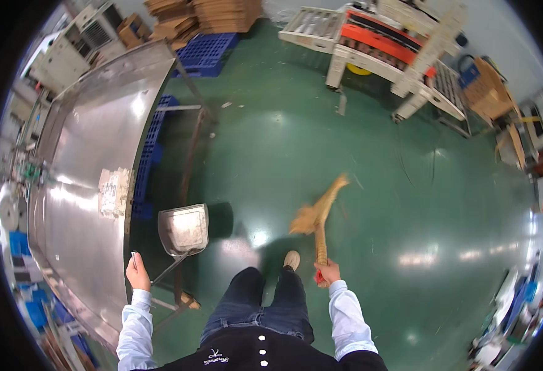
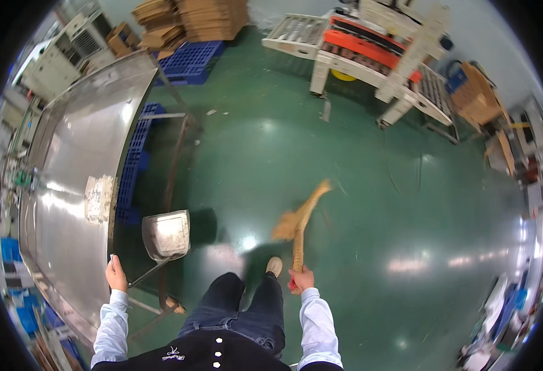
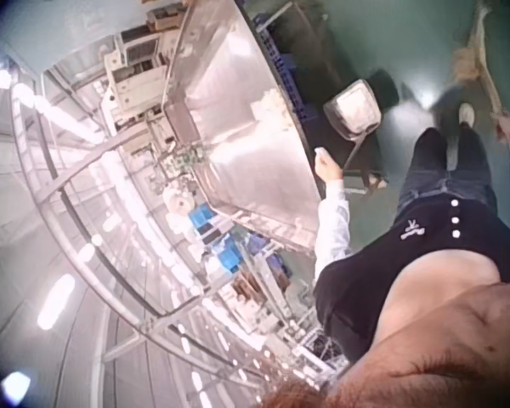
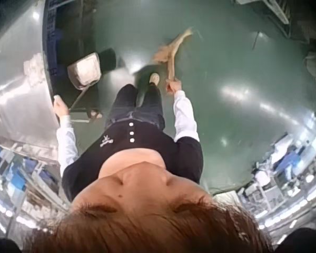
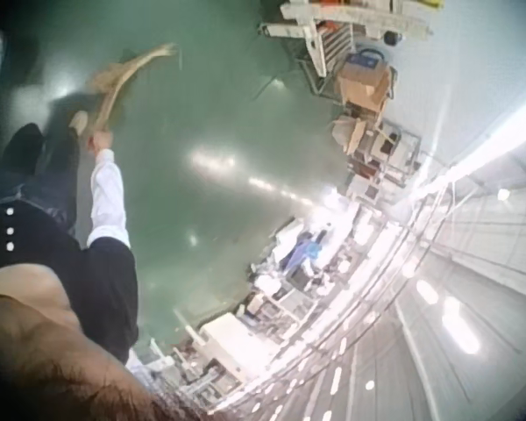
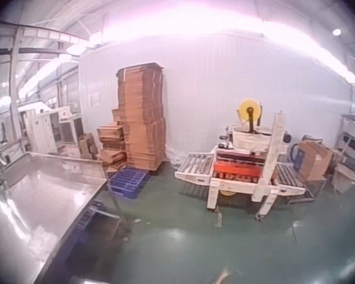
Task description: The person sweeps debris with a broom and dustpan, collects plastic scraps by hand, and then places blue packages of wipes into a large plastic bag.
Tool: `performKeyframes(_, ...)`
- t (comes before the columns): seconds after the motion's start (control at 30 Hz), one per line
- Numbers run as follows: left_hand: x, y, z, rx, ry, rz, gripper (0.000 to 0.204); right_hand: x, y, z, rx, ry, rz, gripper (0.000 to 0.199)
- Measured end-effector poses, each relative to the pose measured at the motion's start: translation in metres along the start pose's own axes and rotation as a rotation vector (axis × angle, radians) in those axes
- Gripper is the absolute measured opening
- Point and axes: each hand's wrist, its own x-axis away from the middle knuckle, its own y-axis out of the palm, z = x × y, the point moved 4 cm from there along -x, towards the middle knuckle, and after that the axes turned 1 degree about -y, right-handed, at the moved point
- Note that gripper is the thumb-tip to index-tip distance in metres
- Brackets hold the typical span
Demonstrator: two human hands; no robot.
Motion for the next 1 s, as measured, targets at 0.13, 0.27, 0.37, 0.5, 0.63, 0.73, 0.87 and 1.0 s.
performKeyframes(0.13,-0.009,0.004,0.000,-0.066,-0.163,0.064,0.043,0.012,0.091,-0.088,-0.002,-0.107,-0.063,0.032)
performKeyframes(0.27,-0.030,0.052,-0.019,-0.127,-0.284,0.097,0.043,-0.060,0.239,-0.130,0.081,0.104,-0.529,0.035)
performKeyframes(0.37,-0.068,0.115,-0.019,-0.156,-0.326,0.071,0.046,-0.178,0.334,-0.175,0.510,0.088,-0.689,0.030)
performKeyframes(0.5,-0.089,0.163,-0.023,-0.271,-0.469,0.056,0.049,-0.272,0.342,-0.258,0.356,0.286,-0.630,0.045)
performKeyframes(0.63,-0.109,0.188,-0.014,-0.315,-0.631,0.060,0.049,-0.300,0.219,-0.325,0.113,0.369,-0.288,0.049)
performKeyframes(0.73,-0.150,0.219,0.023,-0.319,-0.651,0.055,0.049,-0.277,0.200,-0.422,0.038,0.316,-0.306,0.041)
performKeyframes(0.87,-0.199,0.269,0.055,-0.304,-0.708,0.033,0.048,-0.272,0.280,-0.545,0.036,0.120,-0.413,0.037)
performKeyframes(1.0,-0.266,0.327,0.110,-0.326,-0.648,0.089,0.046,-0.410,0.420,-0.624,0.217,0.019,-0.608,0.038)
